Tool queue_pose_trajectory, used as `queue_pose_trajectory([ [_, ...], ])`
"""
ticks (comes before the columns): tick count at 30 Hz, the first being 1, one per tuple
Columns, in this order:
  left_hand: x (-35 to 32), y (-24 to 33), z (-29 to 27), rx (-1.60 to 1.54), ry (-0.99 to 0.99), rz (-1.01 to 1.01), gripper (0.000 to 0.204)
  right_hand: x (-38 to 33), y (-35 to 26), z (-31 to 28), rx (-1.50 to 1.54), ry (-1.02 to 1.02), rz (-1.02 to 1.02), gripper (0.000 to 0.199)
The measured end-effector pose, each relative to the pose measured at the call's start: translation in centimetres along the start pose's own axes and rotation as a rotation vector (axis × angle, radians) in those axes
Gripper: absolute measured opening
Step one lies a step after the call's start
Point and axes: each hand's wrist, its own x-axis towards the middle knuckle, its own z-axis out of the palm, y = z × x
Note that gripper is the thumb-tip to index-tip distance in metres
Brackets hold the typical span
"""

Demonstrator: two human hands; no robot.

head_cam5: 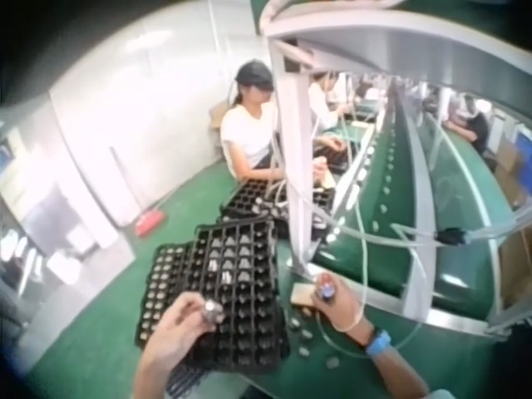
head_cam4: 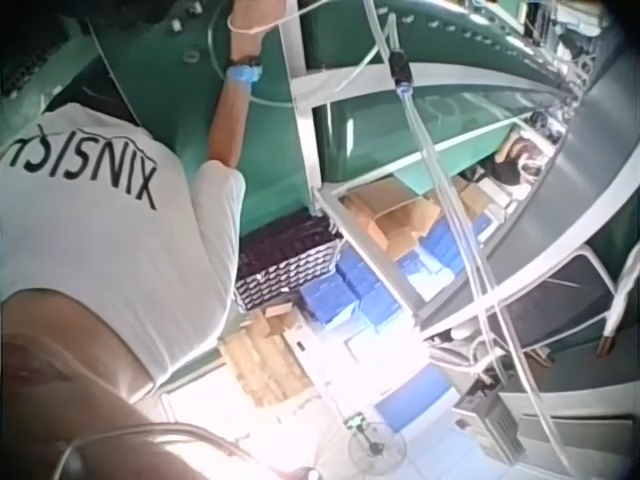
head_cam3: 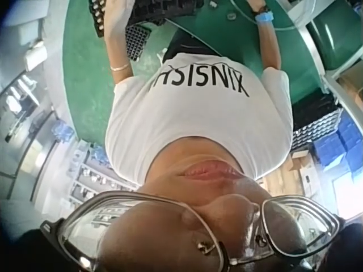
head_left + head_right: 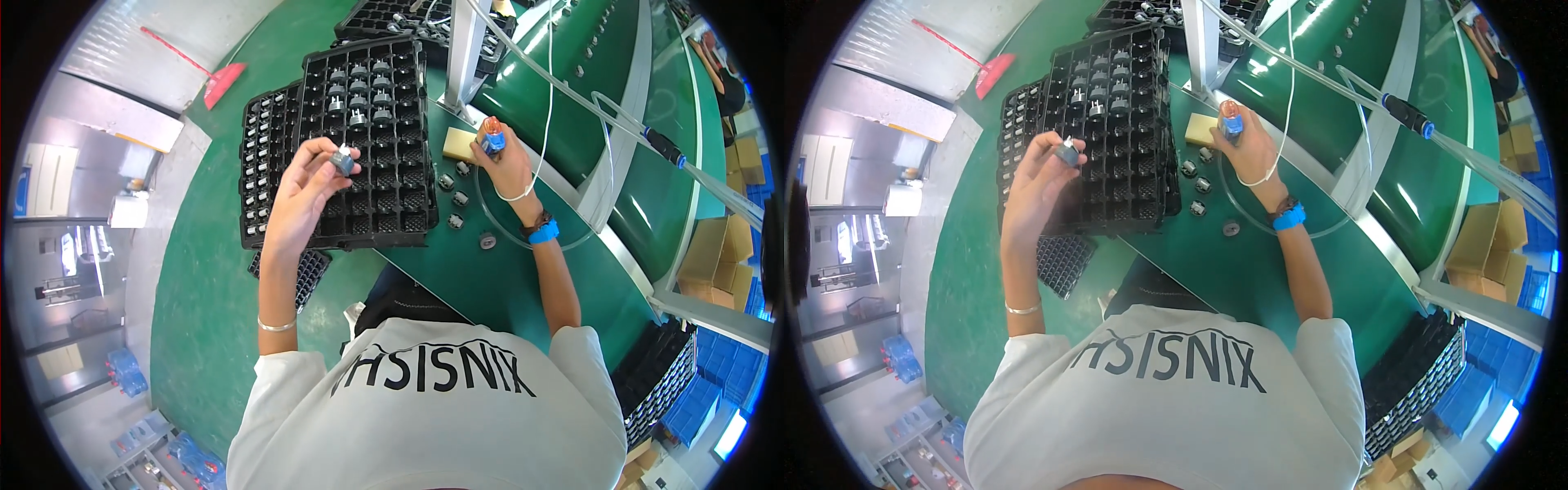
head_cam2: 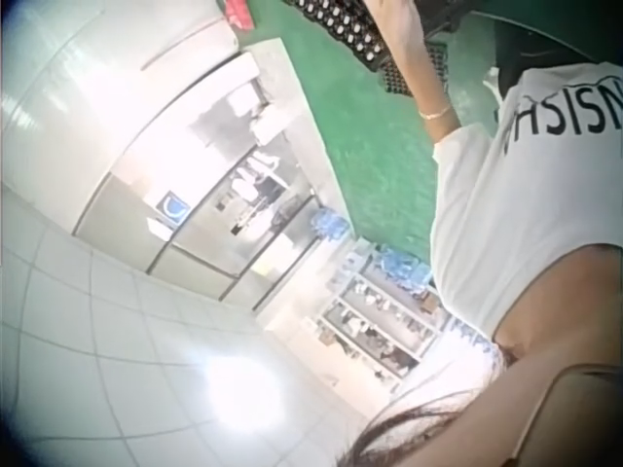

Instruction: The person assembles small metal electronic components into a device using a handheld assembly tool.

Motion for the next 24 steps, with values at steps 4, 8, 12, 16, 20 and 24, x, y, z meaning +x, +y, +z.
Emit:
queue_pose_trajectory([
  [4, -1.9, -0.4, 1.2, -0.084, -0.035, -0.039, 0.020, -0.3, -0.1, 0.3, -0.068, -0.033, 0.043, 0.045],
  [8, -3.5, -0.8, 2.0, -0.155, -0.047, -0.092, 0.022, -0.7, -0.9, 0.5, -0.082, 0.063, 0.003, 0.044],
  [12, -4.6, -1.5, 2.6, -0.297, -0.116, -0.096, 0.024, -0.8, -1.1, 0.7, -0.114, 0.107, 0.028, 0.046],
  [16, -5.6, -1.9, 2.9, -0.356, -0.160, -0.099, 0.025, -0.9, -0.8, 1.4, -0.143, 0.121, 0.078, 0.050],
  [20, -6.5, -2.7, 2.1, -0.348, -0.191, -0.093, 0.026, -0.9, -1.5, 2.0, -0.248, 0.213, 0.156, 0.045],
  [24, -7.6, -3.2, 0.8, -0.375, -0.218, -0.067, 0.025, -0.8, -1.3, 2.4, -0.286, 0.274, 0.203, 0.042],
])
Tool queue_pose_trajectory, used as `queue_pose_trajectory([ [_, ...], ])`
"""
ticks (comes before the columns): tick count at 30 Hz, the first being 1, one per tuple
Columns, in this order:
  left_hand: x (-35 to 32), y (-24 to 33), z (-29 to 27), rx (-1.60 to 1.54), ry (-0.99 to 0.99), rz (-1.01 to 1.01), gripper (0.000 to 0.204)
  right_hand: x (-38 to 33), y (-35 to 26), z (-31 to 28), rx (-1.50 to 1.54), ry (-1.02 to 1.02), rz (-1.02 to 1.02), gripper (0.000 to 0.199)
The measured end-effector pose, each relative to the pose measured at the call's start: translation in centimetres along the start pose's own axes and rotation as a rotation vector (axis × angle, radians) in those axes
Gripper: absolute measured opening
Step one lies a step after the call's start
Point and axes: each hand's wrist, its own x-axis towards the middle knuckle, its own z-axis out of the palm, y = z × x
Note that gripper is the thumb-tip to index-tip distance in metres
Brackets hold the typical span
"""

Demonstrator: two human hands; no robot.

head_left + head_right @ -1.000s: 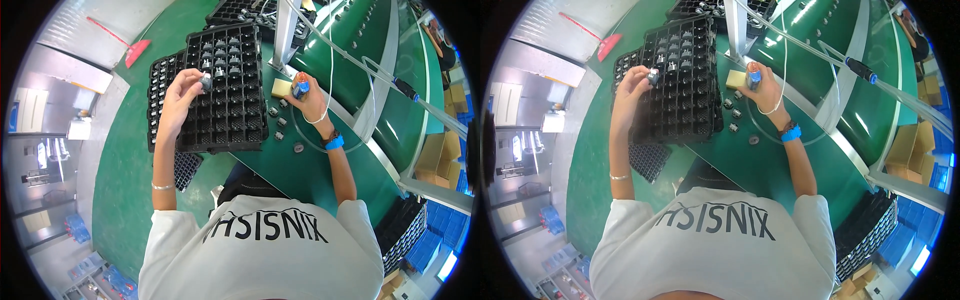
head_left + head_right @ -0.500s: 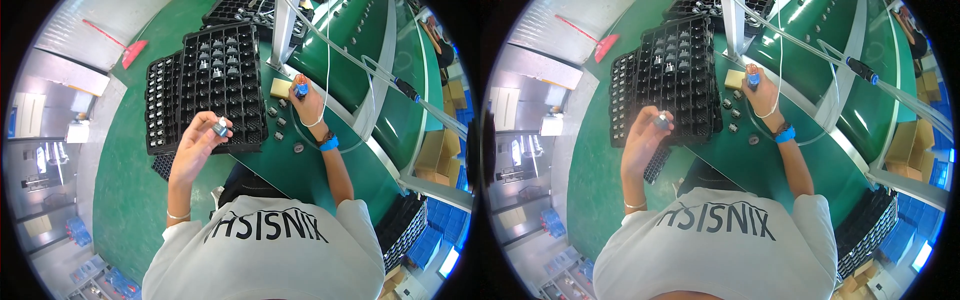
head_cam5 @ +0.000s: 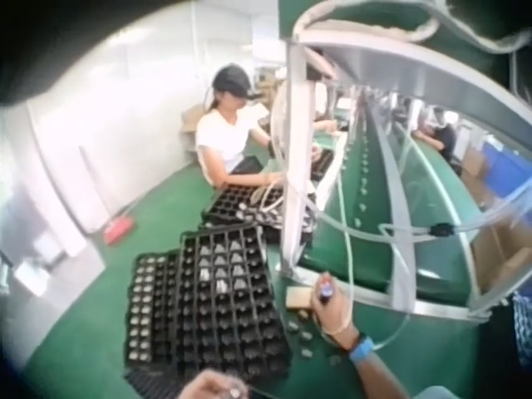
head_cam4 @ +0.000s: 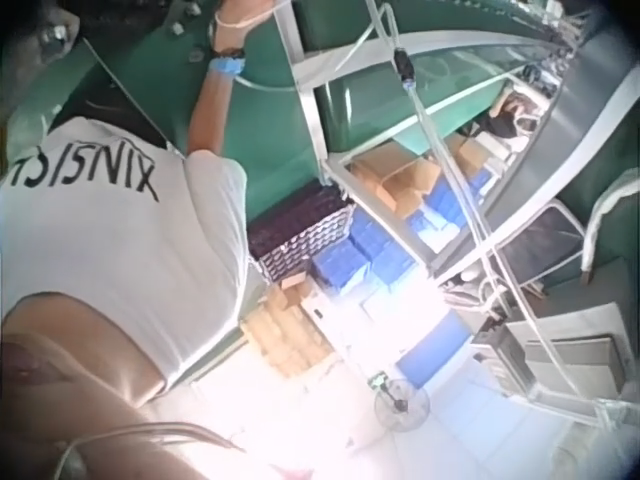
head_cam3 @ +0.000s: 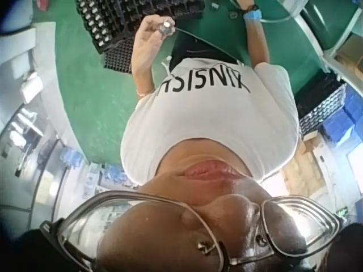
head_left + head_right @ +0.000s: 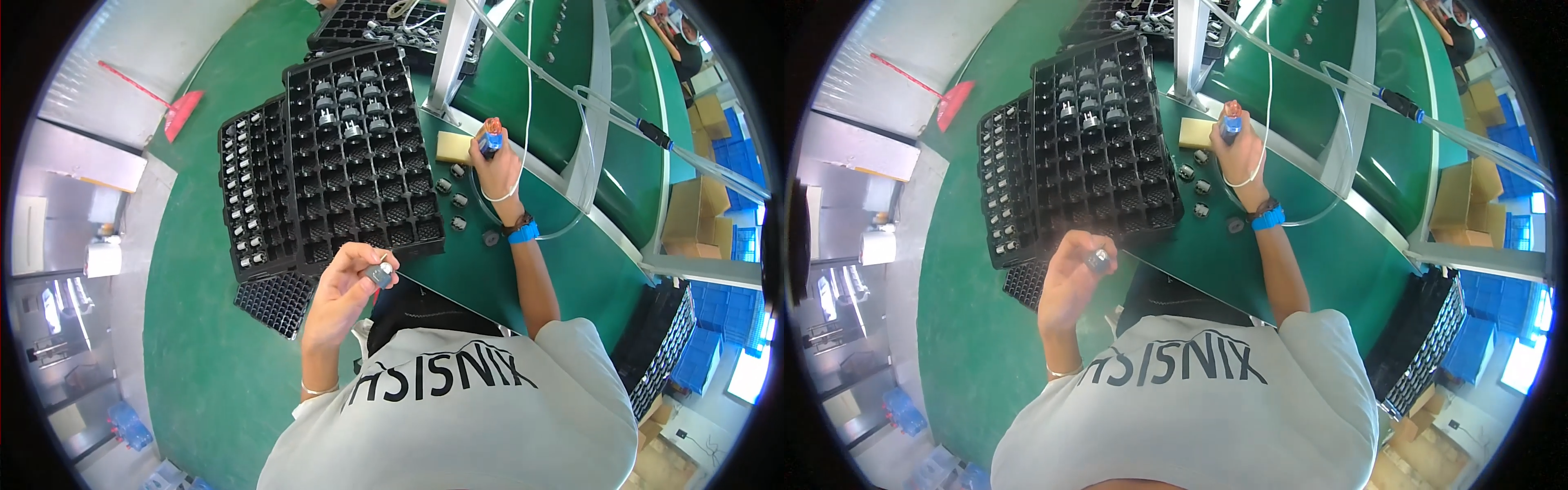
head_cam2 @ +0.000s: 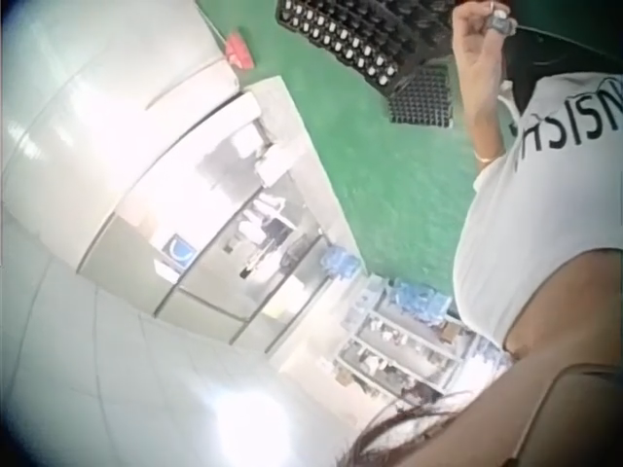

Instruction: The person assembles small metal electronic components into a device using a handheld assembly tool.

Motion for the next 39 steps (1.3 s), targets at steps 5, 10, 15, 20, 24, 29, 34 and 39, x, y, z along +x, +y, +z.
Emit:
queue_pose_trajectory([
  [5, -1.6, -0.6, -1.5, -0.054, -0.002, -0.047, 0.025, 0.0, 0.8, 0.3, -0.027, -0.058, 0.019, 0.048],
  [10, -2.5, -0.4, -1.5, -0.017, 0.065, -0.117, 0.014, -1.5, 0.9, -2.2, 0.288, -0.232, 0.058, 0.039],
  [15, -2.6, 0.0, -1.7, -0.009, 0.027, -0.126, 0.017, -3.7, 2.2, -5.4, 0.409, -0.296, 0.172, 0.033],
  [20, -1.5, -0.1, -0.9, 0.053, 0.022, -0.130, 0.022, -3.4, 0.9, -6.5, 0.191, -0.380, 0.098, 0.033],
  [24, 0.3, -0.9, 0.4, 0.050, -0.005, 0.001, 0.025, -2.9, 0.7, -7.0, 0.121, -0.375, 0.027, 0.033],
  [29, 4.0, -2.4, 3.3, 0.229, -0.007, 0.233, 0.025, -2.3, 1.1, -7.5, 0.455, -0.437, 0.160, 0.028],
  [34, 6.8, -3.1, 4.9, 0.303, 0.006, 0.280, 0.024, -1.1, -6.5, -10.1, 1.414, -0.738, 0.663, 0.045],
  [39, 7.8, -3.3, 6.2, 0.354, -0.022, 0.368, 0.025, -0.9, -7.7, -11.6, 1.417, -0.901, 0.595, 0.048],
])
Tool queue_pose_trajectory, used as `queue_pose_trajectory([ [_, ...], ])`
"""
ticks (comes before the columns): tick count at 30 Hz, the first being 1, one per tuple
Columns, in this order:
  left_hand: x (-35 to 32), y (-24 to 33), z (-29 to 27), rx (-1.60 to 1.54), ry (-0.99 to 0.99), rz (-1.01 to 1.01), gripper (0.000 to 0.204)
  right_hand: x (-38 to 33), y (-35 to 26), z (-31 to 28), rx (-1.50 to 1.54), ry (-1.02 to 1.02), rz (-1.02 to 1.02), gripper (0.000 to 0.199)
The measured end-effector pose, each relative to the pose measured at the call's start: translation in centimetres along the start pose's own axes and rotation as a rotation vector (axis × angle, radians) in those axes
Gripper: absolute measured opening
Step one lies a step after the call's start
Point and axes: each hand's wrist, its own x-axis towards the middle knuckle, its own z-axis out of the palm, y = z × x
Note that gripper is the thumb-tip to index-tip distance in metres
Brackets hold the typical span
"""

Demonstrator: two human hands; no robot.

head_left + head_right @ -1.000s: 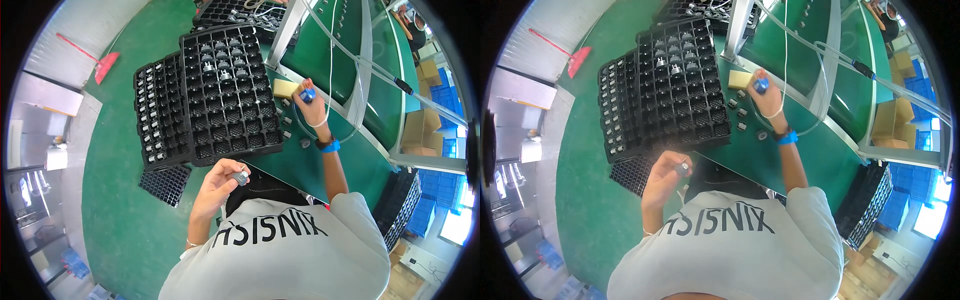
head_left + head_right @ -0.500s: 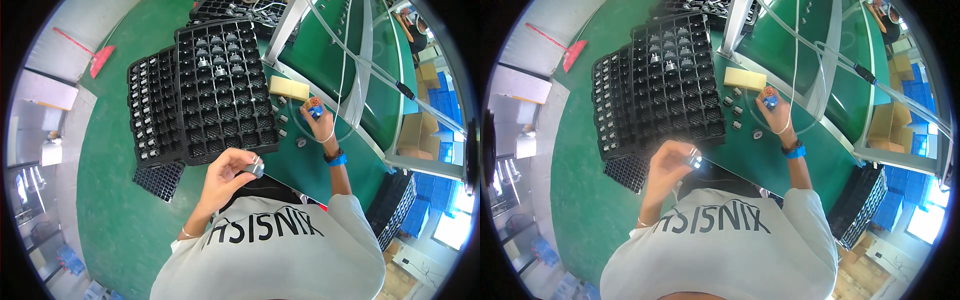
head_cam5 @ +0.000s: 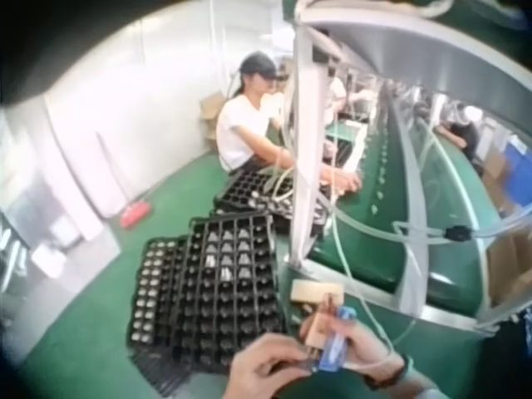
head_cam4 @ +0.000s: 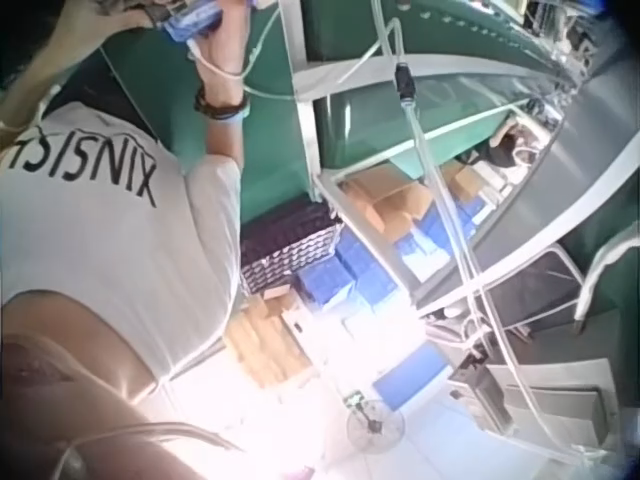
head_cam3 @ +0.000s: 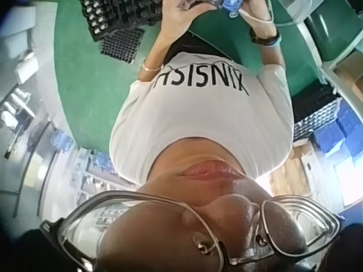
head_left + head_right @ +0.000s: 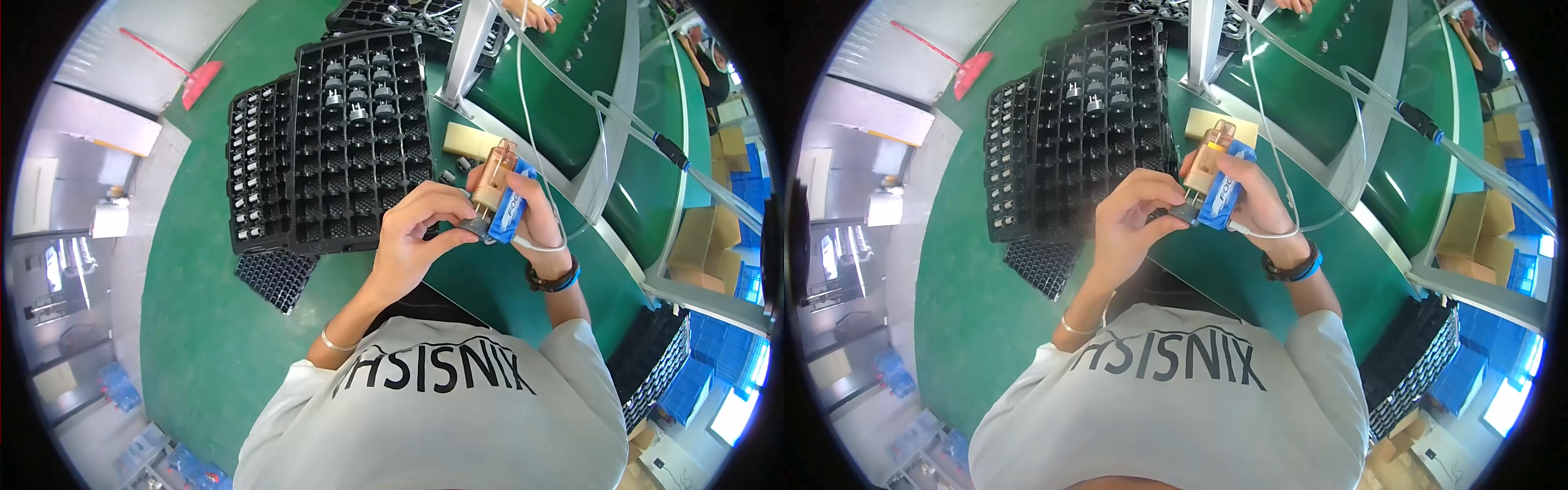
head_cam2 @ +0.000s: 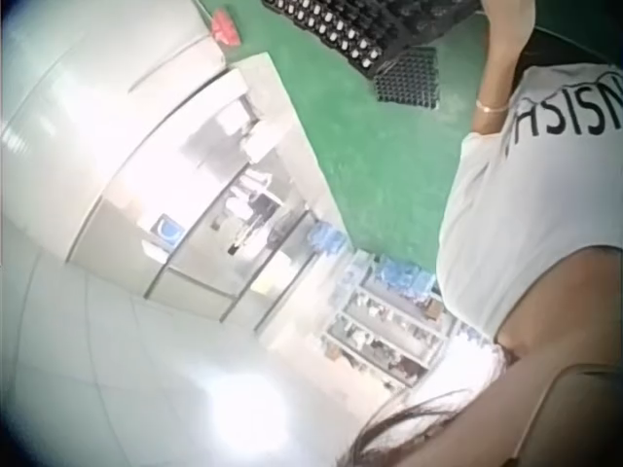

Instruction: The person assembles small metal electronic components into a device using a handheld assembly tool.

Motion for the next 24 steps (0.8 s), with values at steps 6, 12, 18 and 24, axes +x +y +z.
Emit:
queue_pose_trajectory([
  [6, -0.1, -0.8, 0.8, 0.092, 0.032, 0.039, 0.026, -0.5, 0.1, -1.2, 0.004, -0.018, 0.041, 0.045],
  [12, -0.2, 0.3, 1.3, 0.401, 0.099, 0.117, 0.033, -0.9, 0.0, -1.1, -0.101, -0.060, -0.064, 0.045],
  [18, 5.1, 2.2, -6.3, 1.201, 0.109, 0.125, 0.023, 6.0, 2.8, -11.6, -0.577, 0.177, -0.471, 0.031],
  [24, 7.6, 0.2, -12.2, 1.569, -0.055, 0.086, 0.019, 7.8, 3.5, -11.1, -1.196, 0.342, -0.580, 0.038],
])
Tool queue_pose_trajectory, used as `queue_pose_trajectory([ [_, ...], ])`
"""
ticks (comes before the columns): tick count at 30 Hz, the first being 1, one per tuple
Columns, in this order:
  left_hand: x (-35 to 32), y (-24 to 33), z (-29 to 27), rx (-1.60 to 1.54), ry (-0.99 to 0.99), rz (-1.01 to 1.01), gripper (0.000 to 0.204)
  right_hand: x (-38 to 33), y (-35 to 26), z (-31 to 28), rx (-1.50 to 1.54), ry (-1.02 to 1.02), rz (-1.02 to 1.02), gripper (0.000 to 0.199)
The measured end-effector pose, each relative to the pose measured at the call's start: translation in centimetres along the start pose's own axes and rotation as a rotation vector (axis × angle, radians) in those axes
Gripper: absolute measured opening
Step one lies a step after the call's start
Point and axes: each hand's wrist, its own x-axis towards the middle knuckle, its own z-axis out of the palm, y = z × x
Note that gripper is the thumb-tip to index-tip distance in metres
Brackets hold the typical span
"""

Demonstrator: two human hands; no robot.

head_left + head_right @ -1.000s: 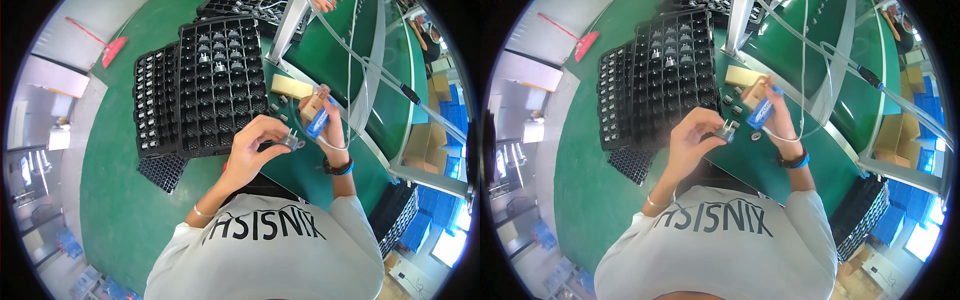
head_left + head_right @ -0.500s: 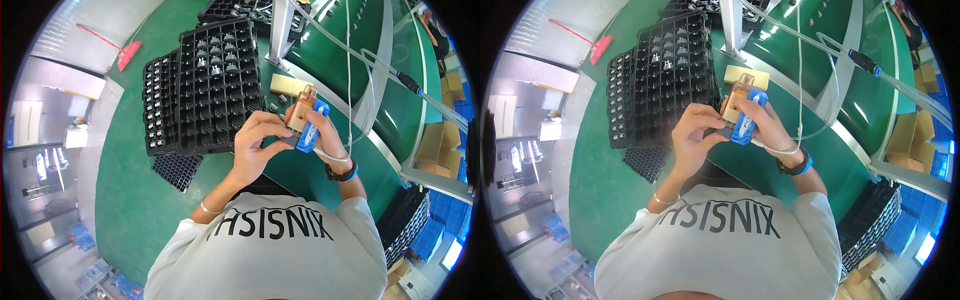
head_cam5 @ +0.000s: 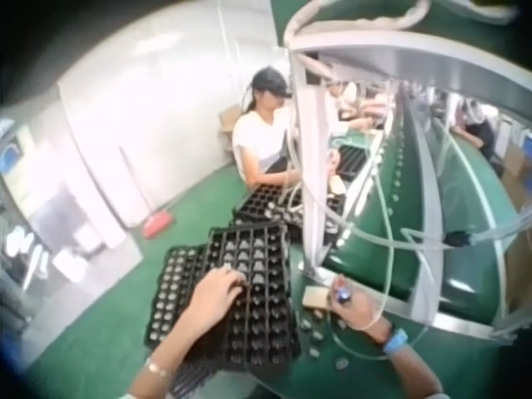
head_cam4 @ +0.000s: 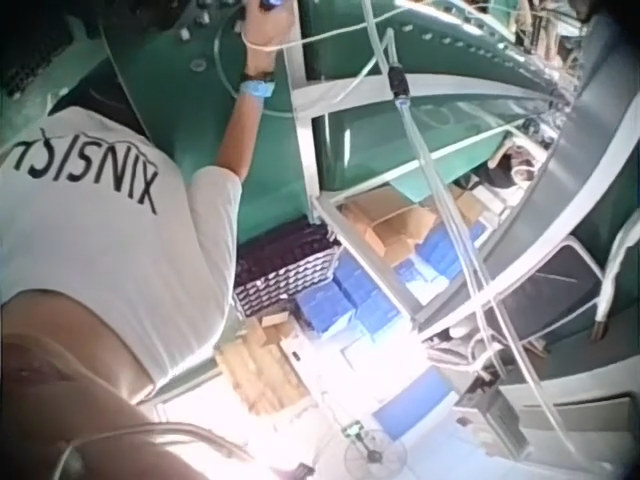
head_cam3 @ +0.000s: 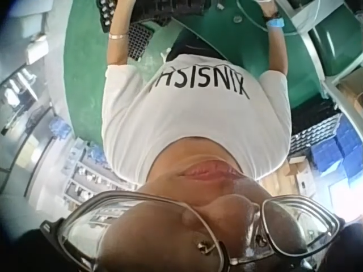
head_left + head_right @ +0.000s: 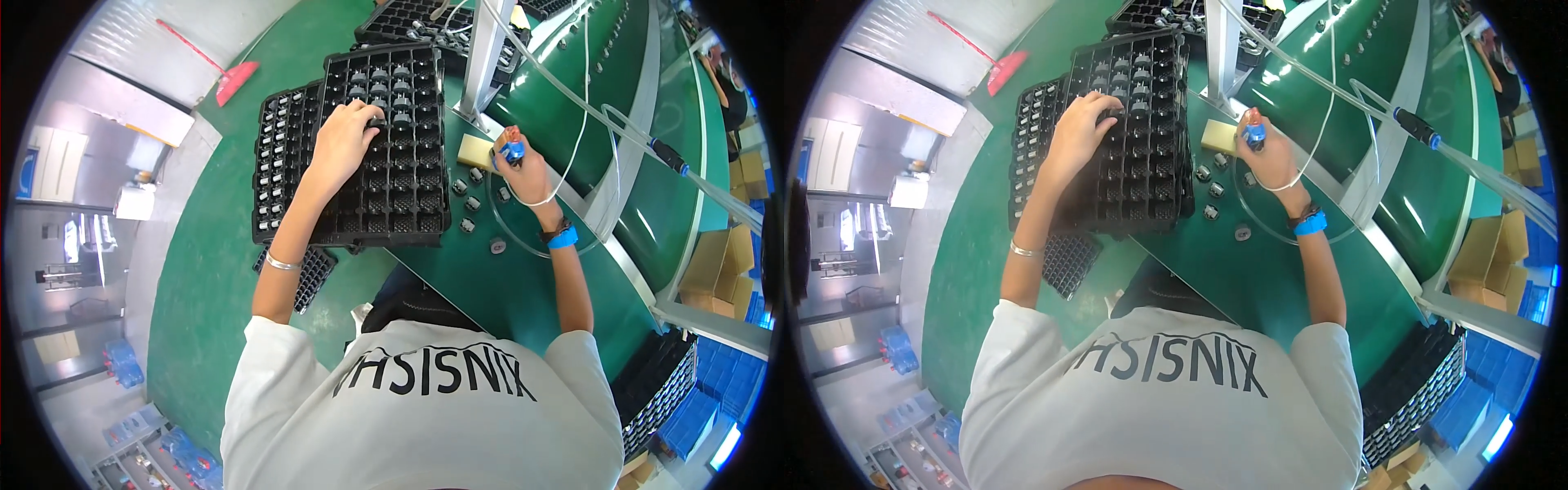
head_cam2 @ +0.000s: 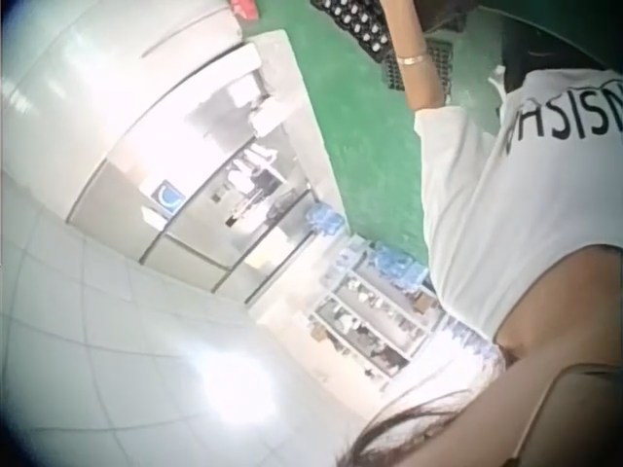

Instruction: The person assembles small metal electronic components into a device using a handheld assembly tool.

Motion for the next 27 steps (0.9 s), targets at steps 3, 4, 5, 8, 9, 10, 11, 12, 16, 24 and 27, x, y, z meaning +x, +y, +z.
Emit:
queue_pose_trajectory([
  [3, 0.7, -0.3, 1.0, -0.007, -0.013, -0.007, 0.018, -0.3, -0.6, -0.1, -0.067, -0.049, -0.047, 0.042],
  [4, 0.8, -0.3, 1.2, 0.005, -0.009, -0.019, 0.017, -0.3, -0.8, 0.0, -0.070, -0.044, -0.044, 0.042],
  [5, 0.9, -0.3, 1.2, 0.017, -0.006, -0.031, 0.017, -0.3, -0.8, 0.0, -0.092, -0.044, -0.030, 0.046],
  [8, 1.1, -0.5, 0.7, -0.056, 0.009, -0.032, 0.015, -0.3, -1.2, -0.2, -0.082, -0.054, 0.008, 0.060],
  [9, 1.1, -0.3, 0.4, -0.114, -0.003, -0.083, 0.015, -0.2, -1.0, -0.3, -0.063, -0.048, -0.022, 0.062],
  [10, 1.1, 0.0, 0.0, -0.116, -0.006, -0.078, 0.015, -0.2, -0.8, -0.4, -0.043, -0.042, -0.053, 0.063],
  [11, 1.0, 0.4, -0.8, -0.296, 0.000, -0.162, 0.015, -0.2, -0.5, -0.3, -0.040, -0.040, -0.050, 0.063],
  [12, 0.8, 0.7, -1.4, -0.475, 0.006, -0.247, 0.016, -0.1, 0.0, -0.1, -0.044, -0.031, -0.084, 0.066],
  [16, -1.3, 1.9, -3.2, -0.947, -0.018, -0.315, 0.016, -0.1, -0.6, 0.4, -0.036, 0.031, -0.092, 0.058],
  [24, -7.0, 8.0, -4.5, -1.518, -0.182, -0.430, 0.021, -0.4, -0.5, 1.4, -0.188, 0.105, -0.030, 0.027],
  [27, -8.6, 10.0, -3.5, -1.660, -0.258, -0.452, 0.022, -0.5, 0.3, 1.7, -0.194, 0.104, 0.000, 0.028],
])
